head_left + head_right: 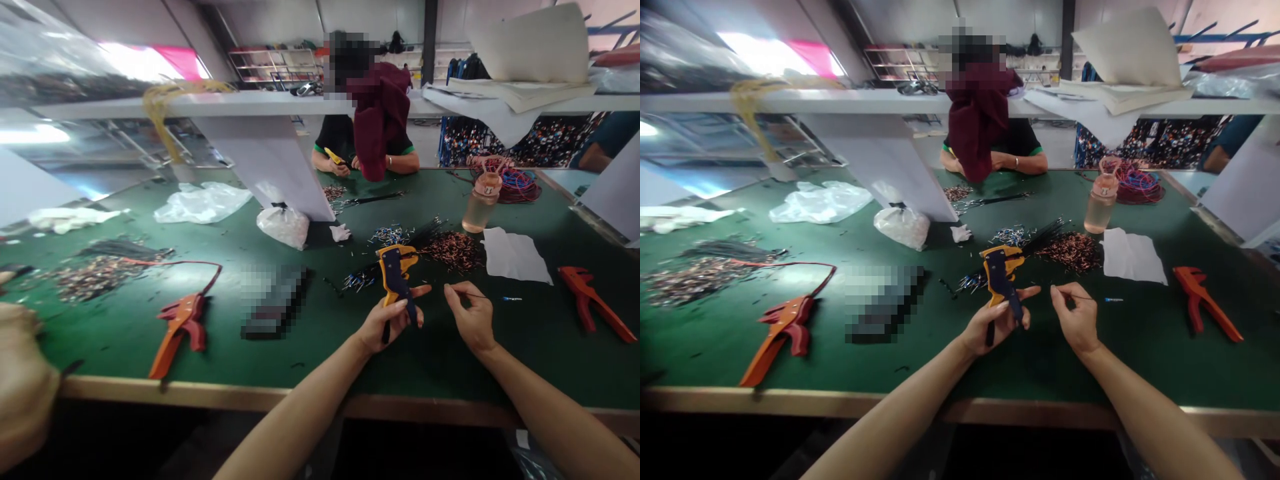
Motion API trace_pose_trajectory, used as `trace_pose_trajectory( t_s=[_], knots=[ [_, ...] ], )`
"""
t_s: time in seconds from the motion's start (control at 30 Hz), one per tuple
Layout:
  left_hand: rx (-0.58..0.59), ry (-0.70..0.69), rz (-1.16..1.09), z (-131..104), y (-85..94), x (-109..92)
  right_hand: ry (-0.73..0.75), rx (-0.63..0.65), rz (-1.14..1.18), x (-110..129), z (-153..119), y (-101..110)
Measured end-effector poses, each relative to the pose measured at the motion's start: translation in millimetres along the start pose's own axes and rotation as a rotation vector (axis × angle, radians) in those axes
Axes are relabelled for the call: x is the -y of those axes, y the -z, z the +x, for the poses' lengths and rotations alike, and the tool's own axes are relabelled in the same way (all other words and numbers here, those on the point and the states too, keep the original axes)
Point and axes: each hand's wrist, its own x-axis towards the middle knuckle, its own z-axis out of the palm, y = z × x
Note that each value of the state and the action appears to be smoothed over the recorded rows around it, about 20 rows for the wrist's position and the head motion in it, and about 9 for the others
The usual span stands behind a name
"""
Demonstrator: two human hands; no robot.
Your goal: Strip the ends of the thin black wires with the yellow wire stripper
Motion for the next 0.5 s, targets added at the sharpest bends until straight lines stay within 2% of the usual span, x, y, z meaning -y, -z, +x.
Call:
trace_pose_trajectory(
  t_s=[0.13,0.23,0.3,0.37,0.5],
  knots=[
    [0.035,0.024,0.025,-1,-1.0,-1,0.185,0.116,-0.128,-1,-6,-4],
    [0.047,0.014,-0.013,-1,1.9,-4,0.230,0.302,-0.133,-7,-2,-4],
    [0.073,0.018,-0.054,-1,5.0,-7,0.155,0.431,-0.074,-10,1,-3],
    [0.113,0.039,-0.078,-2,7.7,-8,-0.001,0.510,0.010,-11,4,-2],
    [0.191,0.134,-0.032,-4,9.3,-6,-0.261,0.542,0.200,-6,7,0]
  ],
)
